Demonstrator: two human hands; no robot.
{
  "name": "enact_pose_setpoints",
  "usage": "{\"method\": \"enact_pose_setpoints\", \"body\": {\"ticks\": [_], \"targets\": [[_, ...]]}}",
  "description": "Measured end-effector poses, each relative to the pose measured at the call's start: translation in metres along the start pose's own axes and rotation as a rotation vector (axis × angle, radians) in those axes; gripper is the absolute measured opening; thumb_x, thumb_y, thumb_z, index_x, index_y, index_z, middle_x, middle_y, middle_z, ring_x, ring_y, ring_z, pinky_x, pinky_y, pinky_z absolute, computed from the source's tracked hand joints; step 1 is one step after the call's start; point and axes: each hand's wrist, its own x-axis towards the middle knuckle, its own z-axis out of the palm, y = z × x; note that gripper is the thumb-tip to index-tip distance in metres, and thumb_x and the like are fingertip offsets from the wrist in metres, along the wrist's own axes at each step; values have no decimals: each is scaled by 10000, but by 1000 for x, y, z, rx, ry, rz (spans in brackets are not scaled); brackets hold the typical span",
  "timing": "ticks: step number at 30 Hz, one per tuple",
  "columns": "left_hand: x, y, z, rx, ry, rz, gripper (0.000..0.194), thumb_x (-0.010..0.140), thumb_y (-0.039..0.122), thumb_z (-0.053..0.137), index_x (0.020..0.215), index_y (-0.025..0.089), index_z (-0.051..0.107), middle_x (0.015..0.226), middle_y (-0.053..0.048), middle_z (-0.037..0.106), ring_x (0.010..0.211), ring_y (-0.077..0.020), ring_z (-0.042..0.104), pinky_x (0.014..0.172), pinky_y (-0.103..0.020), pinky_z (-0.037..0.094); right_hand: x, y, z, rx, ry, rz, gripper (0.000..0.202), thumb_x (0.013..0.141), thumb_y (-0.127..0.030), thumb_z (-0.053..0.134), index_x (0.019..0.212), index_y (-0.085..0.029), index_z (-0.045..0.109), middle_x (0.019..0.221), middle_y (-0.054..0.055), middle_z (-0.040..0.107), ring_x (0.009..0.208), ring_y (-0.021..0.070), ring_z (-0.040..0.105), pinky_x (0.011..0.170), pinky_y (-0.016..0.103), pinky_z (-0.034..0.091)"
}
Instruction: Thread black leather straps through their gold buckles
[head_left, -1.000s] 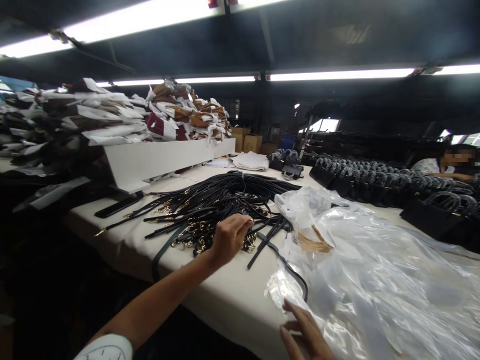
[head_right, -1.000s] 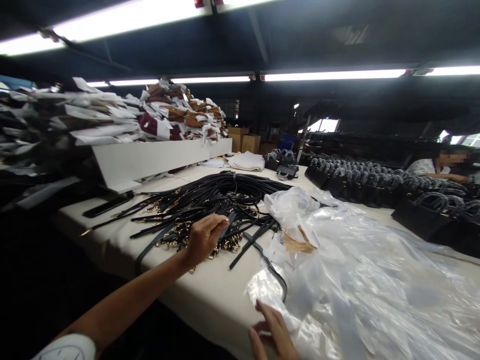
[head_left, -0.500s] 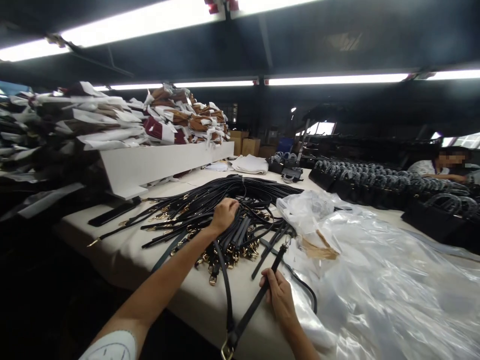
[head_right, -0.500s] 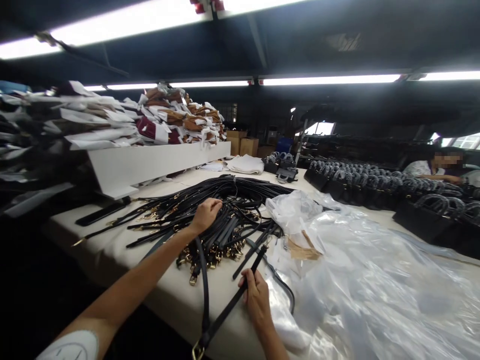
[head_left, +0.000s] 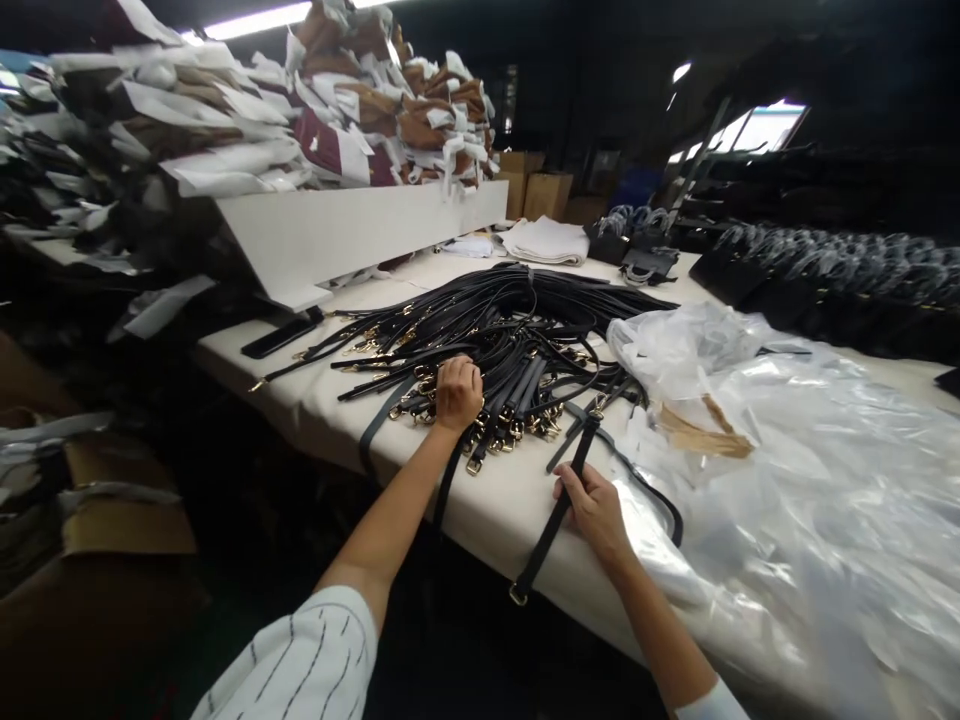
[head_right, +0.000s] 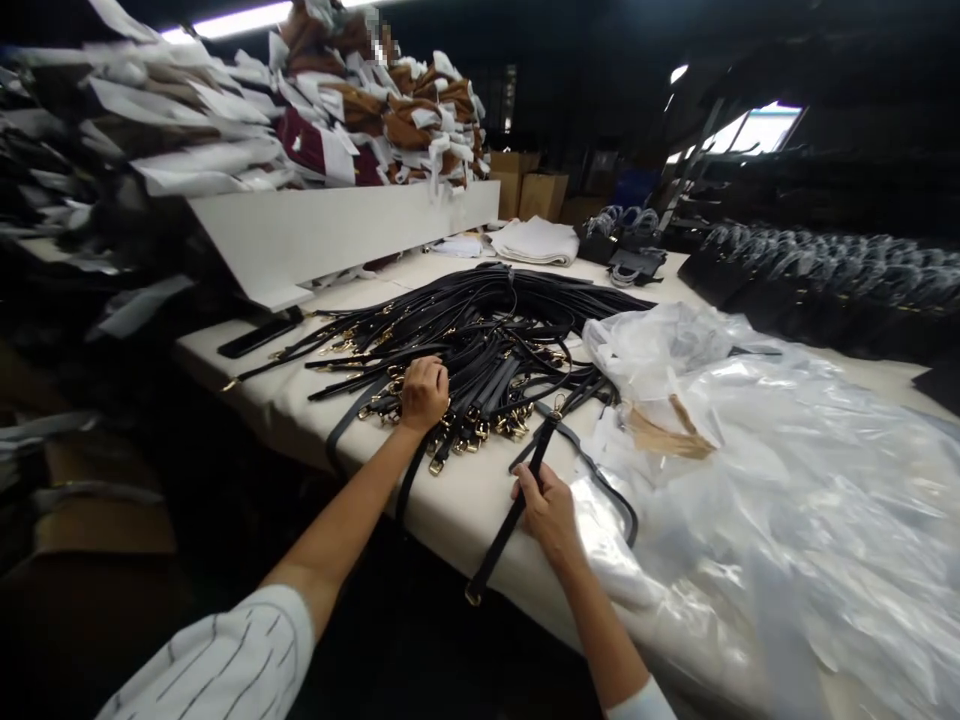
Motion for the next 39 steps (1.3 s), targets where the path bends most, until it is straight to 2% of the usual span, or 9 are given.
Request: {"method": "enact_pose_setpoints", "body": {"ticks": [3,6,13,16,20,25,28,33,39], "targets": [[4,1,2,2,45,2,286,965,253,321,1002,161,590,1126,-123,619,1111,-241,514,1028,-391,381,-6,-13,19,37,6,-14,398,853,-542,539,842,-153,626,531,-18,527,482,111,484,478,218,399],[7,-1,-1,-6,107,-37,317,974,237,271,1008,162,578,1064,-125,619,1053,-242,526,993,-389,401,-9,-23,64,123,-199,104,353,855,-487,511,884,-154,627,605,7,610,490,124,555,478,226,441],[7,-3,-1,20,115,-67,309,969,252,277,984,159,572,1012,-146,612,1003,-285,522,930,-439,422,-3,-38,156,129,-300,209,109,666,-192,628,574,-152,586,435,-50,515,325,58,355,355,190,224],[7,-7,-3,20,130,-63,275,959,229,303,969,168,571,998,-130,628,981,-274,539,922,-416,443,-14,-50,150,140,-302,189,190,630,-140,617,492,-165,488,392,-75,418,368,46,314,390,189,190],[21,-30,-14,29,156,-72,190,917,176,381,980,178,561,1008,-111,637,993,-261,557,941,-396,457,-18,-78,98,284,-351,179,109,660,-232,641,629,-169,558,404,-89,384,376,54,279,391,195,150],[79,-76,-24,87,88,-96,217,869,139,436,1046,144,561,1093,-139,614,1090,-271,547,992,-401,438,25,-95,42,405,41,13,388,715,-540,663,824,-173,598,497,-66,445,388,64,296,389,202,172],[120,-99,-12,117,-13,-98,277,878,145,450,1134,113,550,1151,-156,620,1115,-260,564,972,-393,456,37,-64,46,183,254,-37,477,754,-624,582,895,-172,639,466,-34,480,402,140,422,399,252,304],[159,-123,29,182,-190,-107,285,913,174,468,1181,120,546,1182,-110,638,1097,-213,599,949,-403,475,37,-3,70,-59,254,-114,448,855,-600,466,927,-203,662,515,7,562,492,206,556,518,299,441],[176,-127,55,331,-327,-118,269,871,276,473,1010,92,612,1109,-221,640,1031,-369,620,839,-483,487,45,-1,68,-176,247,-97,348,915,-470,431,937,-206,658,609,45,635,592,224,618,575,291,458]]}}
